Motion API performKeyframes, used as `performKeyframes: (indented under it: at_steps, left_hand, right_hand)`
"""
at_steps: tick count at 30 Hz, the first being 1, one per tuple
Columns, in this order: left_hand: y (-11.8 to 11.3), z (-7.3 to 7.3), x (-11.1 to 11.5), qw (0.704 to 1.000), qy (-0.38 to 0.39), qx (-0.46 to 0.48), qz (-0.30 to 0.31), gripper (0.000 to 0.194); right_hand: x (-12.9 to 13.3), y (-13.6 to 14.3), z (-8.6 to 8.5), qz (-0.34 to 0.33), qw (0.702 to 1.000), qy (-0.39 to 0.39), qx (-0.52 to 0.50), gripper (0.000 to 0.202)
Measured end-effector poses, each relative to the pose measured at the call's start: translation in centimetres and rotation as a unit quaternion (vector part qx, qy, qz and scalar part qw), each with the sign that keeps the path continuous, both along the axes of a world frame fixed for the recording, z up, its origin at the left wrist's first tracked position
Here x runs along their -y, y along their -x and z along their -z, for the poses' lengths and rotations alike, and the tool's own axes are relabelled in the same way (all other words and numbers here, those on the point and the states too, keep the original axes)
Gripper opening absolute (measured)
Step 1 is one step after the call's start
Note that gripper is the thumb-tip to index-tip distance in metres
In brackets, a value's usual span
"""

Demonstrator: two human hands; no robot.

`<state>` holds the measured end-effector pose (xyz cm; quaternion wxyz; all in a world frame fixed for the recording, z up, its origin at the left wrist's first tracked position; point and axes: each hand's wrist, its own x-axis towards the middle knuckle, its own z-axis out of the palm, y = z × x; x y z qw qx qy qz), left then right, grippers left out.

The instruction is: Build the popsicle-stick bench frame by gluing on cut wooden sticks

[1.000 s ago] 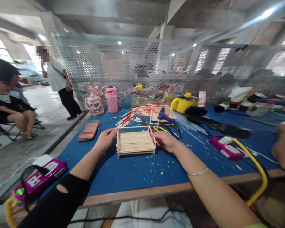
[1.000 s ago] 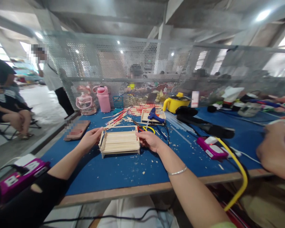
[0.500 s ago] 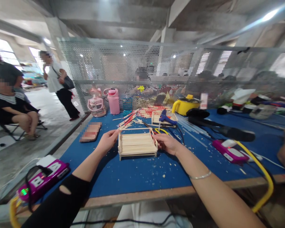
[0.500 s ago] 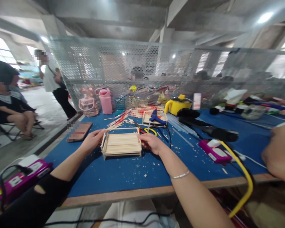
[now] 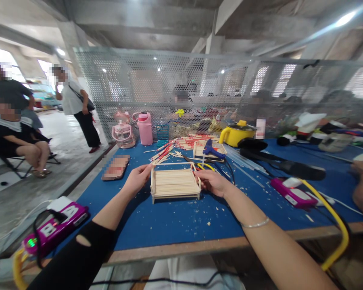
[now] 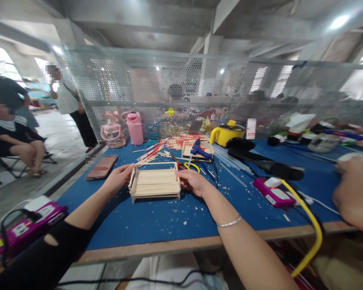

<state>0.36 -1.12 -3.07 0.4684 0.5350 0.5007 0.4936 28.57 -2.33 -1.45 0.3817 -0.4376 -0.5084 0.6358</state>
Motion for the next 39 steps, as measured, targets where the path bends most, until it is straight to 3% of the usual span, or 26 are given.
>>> performKeyframes:
  at_steps: [39]
  left_hand:
    - [-0.07, -0.12, 0.08, 1.0, 0.01, 0.0, 0.006, 0.056]
  right_hand:
    - [0.05, 0.0, -0.15, 0.004, 1.0, 0.011, 0.001, 0.041]
